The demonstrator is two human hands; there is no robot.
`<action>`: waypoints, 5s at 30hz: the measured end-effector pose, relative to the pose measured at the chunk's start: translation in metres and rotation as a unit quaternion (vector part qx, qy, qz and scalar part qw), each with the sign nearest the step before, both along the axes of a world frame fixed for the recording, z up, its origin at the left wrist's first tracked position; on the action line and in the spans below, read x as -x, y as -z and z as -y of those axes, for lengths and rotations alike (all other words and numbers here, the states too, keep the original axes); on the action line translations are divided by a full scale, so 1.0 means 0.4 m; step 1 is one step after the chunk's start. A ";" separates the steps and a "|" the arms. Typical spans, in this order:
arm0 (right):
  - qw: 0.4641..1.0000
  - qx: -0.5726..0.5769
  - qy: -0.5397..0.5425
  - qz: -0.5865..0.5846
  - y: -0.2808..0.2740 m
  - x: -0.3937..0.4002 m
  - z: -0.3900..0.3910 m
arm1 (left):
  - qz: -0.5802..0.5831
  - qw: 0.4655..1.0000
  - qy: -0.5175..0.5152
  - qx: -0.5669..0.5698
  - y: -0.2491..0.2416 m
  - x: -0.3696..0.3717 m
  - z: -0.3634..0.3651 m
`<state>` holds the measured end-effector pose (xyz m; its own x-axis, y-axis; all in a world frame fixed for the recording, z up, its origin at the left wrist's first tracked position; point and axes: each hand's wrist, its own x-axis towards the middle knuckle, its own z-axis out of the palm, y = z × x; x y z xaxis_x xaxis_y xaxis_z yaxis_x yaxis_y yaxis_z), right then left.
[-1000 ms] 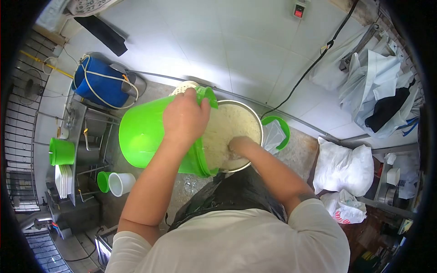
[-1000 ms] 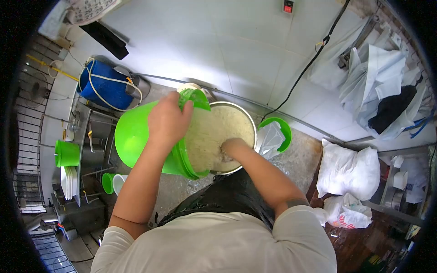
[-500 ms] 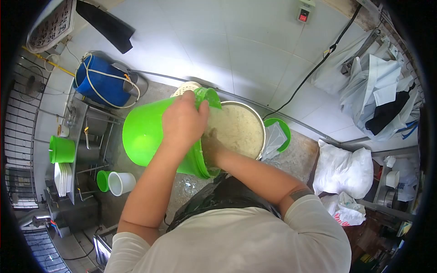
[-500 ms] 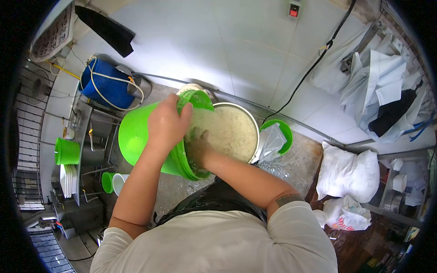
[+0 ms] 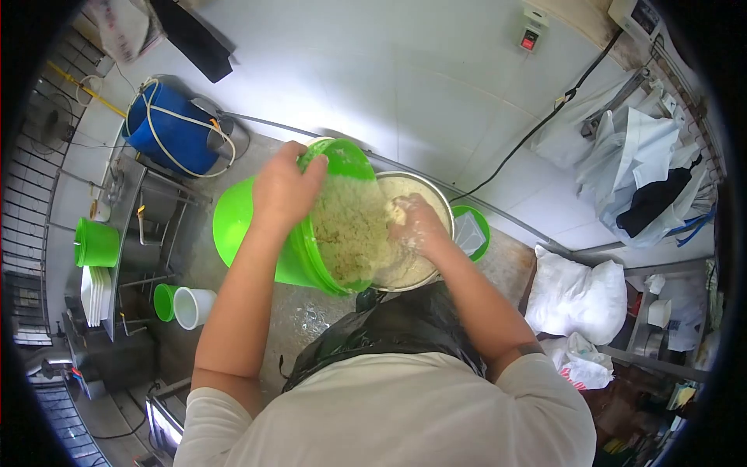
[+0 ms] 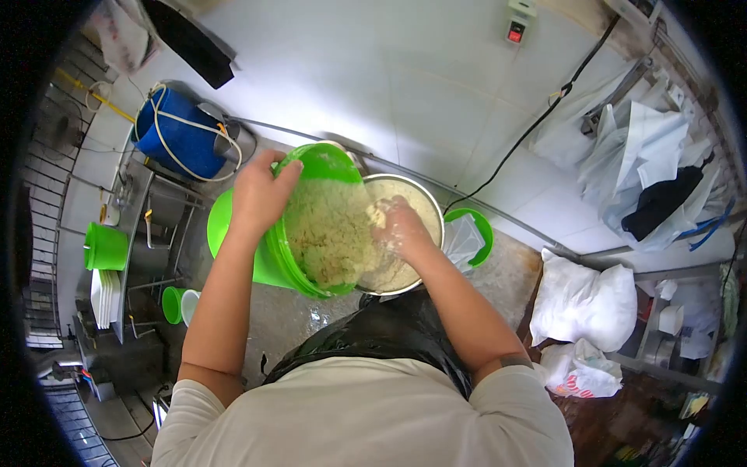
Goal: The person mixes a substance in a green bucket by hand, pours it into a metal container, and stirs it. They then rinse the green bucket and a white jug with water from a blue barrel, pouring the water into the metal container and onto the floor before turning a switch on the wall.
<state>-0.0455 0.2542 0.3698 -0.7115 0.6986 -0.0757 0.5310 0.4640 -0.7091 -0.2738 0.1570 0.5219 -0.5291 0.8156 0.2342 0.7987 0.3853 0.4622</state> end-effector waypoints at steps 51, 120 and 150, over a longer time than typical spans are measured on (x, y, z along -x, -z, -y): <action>0.960 -0.157 -0.040 0.230 0.130 0.000 0.188 | -0.066 0.984 0.136 0.093 -0.036 -0.073 -0.191; 0.997 -0.039 0.035 0.064 0.075 -0.103 0.080 | -0.024 0.996 0.068 -0.060 0.000 -0.028 0.071; 0.959 0.023 -0.135 0.248 0.175 0.017 0.026 | -0.140 0.982 0.119 -0.042 0.046 -0.055 0.060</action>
